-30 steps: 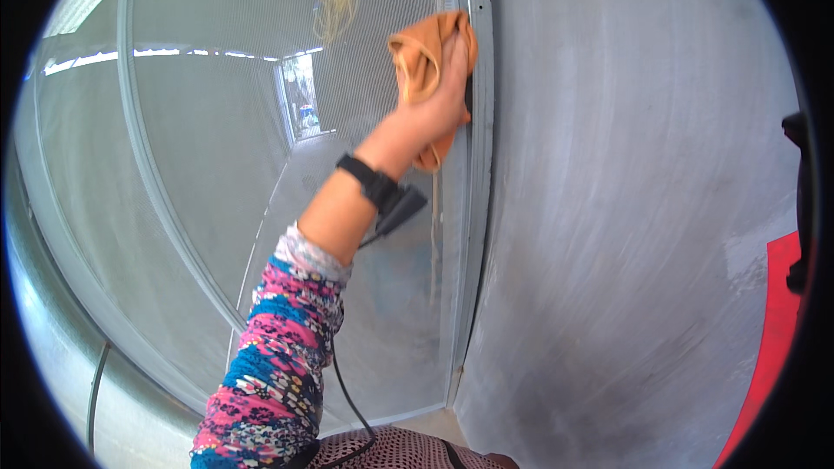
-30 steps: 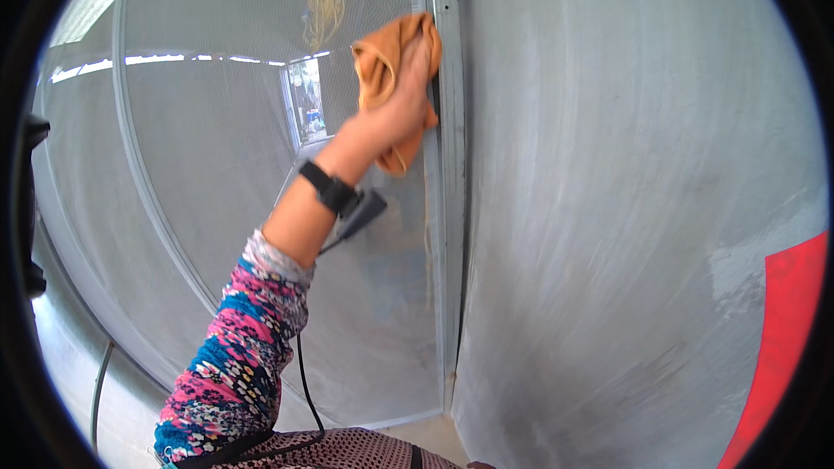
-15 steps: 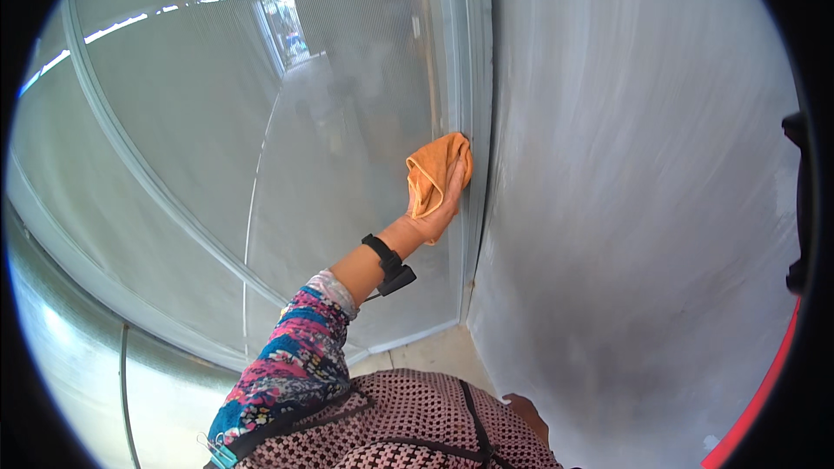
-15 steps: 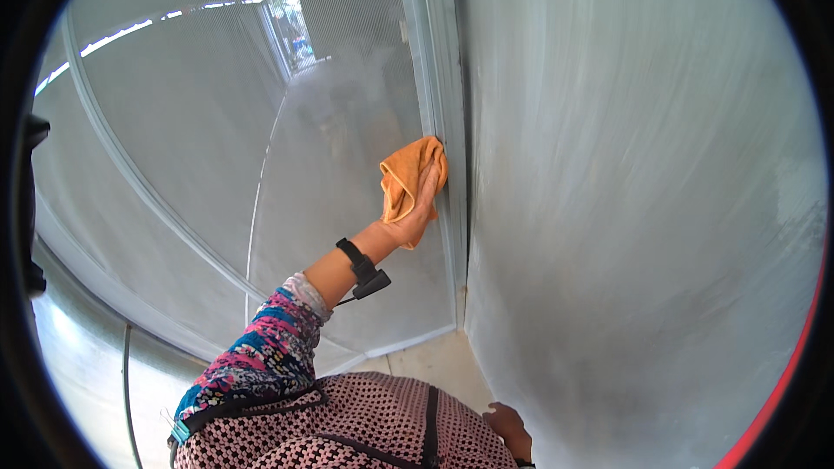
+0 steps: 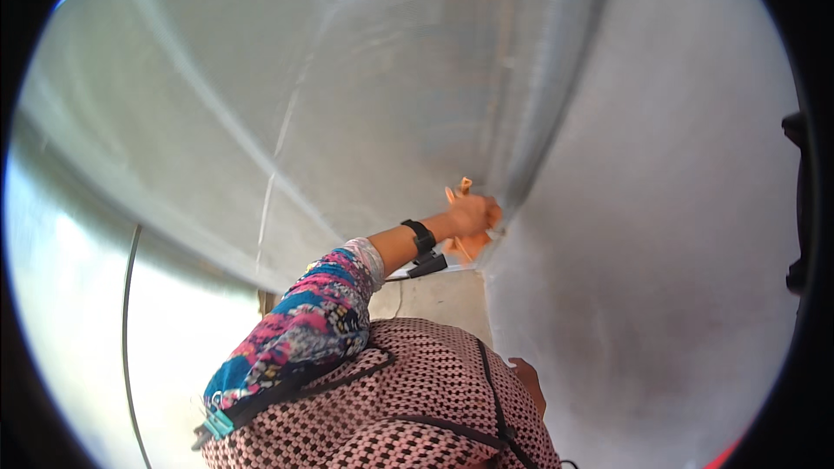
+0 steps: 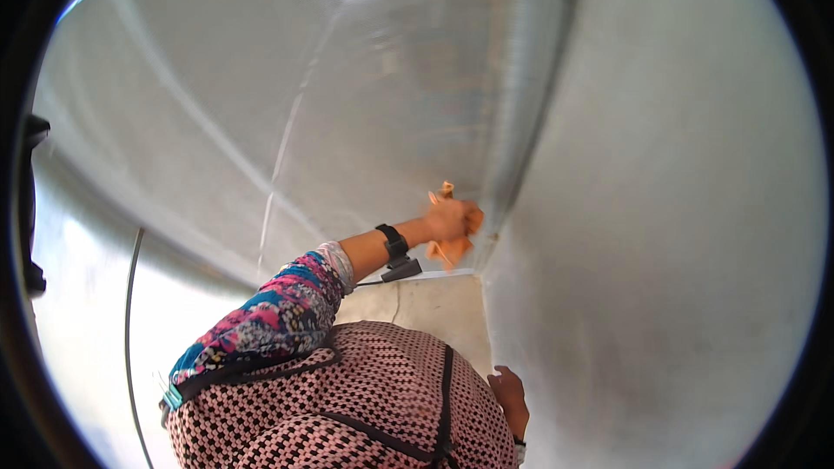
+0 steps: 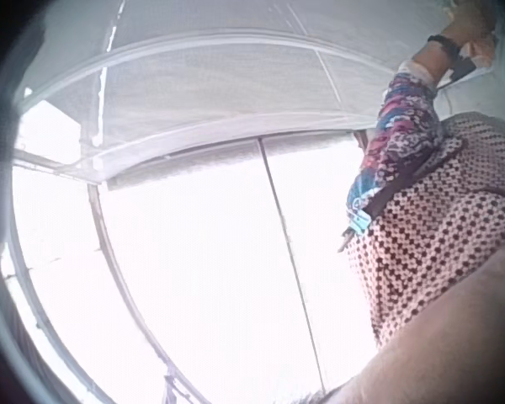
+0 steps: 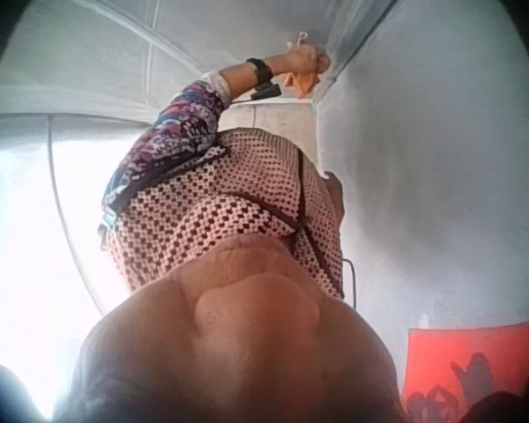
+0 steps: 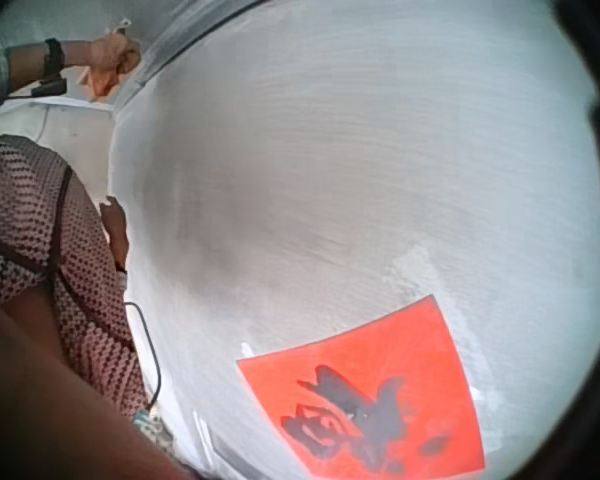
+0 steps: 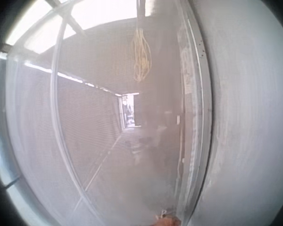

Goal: The person wipes a large glass window and its frame with an orange cloth, then removes a mesh screen to wipe it separately. The person cleans the window frame, glass, and screen in sequence.

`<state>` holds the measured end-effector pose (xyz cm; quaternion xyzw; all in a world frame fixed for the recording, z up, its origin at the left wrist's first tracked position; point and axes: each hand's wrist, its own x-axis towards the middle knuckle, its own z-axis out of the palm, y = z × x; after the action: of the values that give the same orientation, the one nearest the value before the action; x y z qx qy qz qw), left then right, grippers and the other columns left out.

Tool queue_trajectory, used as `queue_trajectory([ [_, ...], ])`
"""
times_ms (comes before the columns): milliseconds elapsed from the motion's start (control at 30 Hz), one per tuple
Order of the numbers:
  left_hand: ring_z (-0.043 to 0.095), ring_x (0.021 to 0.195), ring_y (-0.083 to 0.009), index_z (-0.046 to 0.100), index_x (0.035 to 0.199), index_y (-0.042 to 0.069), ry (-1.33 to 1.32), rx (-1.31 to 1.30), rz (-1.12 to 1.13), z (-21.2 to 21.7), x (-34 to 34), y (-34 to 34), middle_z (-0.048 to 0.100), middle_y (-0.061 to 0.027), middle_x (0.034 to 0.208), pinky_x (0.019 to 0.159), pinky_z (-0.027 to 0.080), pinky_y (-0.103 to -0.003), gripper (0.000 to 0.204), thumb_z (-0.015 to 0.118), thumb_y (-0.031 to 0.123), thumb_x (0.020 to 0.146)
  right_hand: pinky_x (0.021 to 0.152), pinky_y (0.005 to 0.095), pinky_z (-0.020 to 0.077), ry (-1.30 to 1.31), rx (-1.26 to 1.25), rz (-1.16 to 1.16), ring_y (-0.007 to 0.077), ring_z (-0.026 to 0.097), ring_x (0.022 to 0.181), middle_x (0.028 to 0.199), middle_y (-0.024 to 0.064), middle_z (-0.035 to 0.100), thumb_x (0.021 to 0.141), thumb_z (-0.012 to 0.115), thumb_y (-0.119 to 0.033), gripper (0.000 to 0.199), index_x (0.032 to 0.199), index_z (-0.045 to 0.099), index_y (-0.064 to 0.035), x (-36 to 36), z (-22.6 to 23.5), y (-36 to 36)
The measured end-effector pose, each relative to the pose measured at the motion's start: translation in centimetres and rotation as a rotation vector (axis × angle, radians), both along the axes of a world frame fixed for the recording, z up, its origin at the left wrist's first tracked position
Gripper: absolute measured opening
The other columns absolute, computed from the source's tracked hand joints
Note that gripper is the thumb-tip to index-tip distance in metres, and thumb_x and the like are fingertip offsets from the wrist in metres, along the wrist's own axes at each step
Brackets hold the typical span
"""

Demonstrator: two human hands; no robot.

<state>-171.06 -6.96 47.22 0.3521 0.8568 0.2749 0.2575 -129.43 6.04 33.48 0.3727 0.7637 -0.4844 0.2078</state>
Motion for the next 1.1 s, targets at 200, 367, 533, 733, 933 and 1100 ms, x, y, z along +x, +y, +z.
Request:
queue_trajectory([
  [200, 0.065, 0.109, -0.0263, 0.064, 0.121, 0.004, -0.233, 0.365, 0.124, -0.4, 2.3, -9.5, 0.069, -0.0137, 0.116, 0.097, 0.051, -0.035, 0.038, 0.048, -0.002, 0.087, 0.091, 0.0392, 0.0528, -0.099, -0.115, 0.124, 0.0309, 0.068, 0.105, 0.118, 0.0223, 0.069, 0.097, 0.064, -0.022, 0.05, 0.14, 0.055, 0.0011, -4.9, -1.0, 2.0],
  [367, 0.068, 0.103, -0.0268, 0.066, 0.117, 0.002, -0.276, 0.439, 0.549, 0.6, 2.8, -18.6, 0.071, -0.0154, 0.11, 0.094, 0.053, -0.036, 0.028, 0.058, 0.01, 0.092, 0.092, 0.0415, 0.0531, -0.155, -0.075, 0.313, 0.0317, 0.068, 0.107, 0.119, 0.0218, 0.069, 0.098, 0.063, -0.025, 0.051, 0.142, 0.055, 0.0, -10.7, -2.0, 4.6],
  [533, 0.067, 0.102, -0.0214, 0.057, 0.134, 0.004, 0.069, 0.417, 0.906, 0.1, 2.1, -26.7, 0.07, -0.012, 0.11, 0.094, 0.053, -0.034, 0.043, 0.061, 0.011, 0.092, 0.093, 0.0416, 0.0529, -0.07, -0.045, 0.409, 0.0327, 0.067, 0.108, 0.12, 0.0215, 0.069, 0.099, 0.062, -0.025, 0.049, 0.142, 0.055, -0.0014, -12.2, -4.3, 3.4],
  [733, 0.064, 0.115, -0.0306, 0.042, 0.153, 0.012, 0.319, 0.411, 0.939, -0.8, -1.6, -31.0, 0.062, -0.0179, 0.129, 0.101, 0.052, -0.038, 0.069, 0.063, 0.006, 0.088, 0.093, 0.04, 0.0525, -0.099, -0.01, 0.333, 0.0306, 0.067, 0.109, 0.121, 0.0202, 0.069, 0.1, 0.063, -0.025, 0.049, 0.142, 0.054, -0.0034, -7.4, -3.6, -0.4],
  [933, 0.054, 0.129, -0.0364, 0.042, 0.152, 0.018, 0.371, 0.419, 0.899, -2.0, -6.4, -32.4, 0.056, -0.0181, 0.139, 0.106, 0.047, -0.041, 0.072, 0.065, 0.007, 0.085, 0.092, 0.0405, 0.0527, -0.132, 0.102, 0.434, 0.0292, 0.068, 0.108, 0.12, 0.0181, 0.069, 0.099, 0.066, -0.025, 0.048, 0.14, 0.055, -0.0031, -3.6, -3.9, -5.3],
  [1100, 0.062, 0.119, -0.0366, 0.042, 0.147, 0.018, 0.32, 0.477, 0.83, -2.3, -10.2, -33.2, 0.061, -0.0154, 0.133, 0.097, 0.052, -0.043, 0.067, 0.065, 0.009, 0.084, 0.09, 0.0397, 0.0546, -0.084, 0.192, 0.48, 0.03, 0.069, 0.106, 0.115, 0.0175, 0.072, 0.096, 0.07, -0.027, 0.05, 0.139, 0.056, -0.0042, -0.2, -5.2, -8.8],
])
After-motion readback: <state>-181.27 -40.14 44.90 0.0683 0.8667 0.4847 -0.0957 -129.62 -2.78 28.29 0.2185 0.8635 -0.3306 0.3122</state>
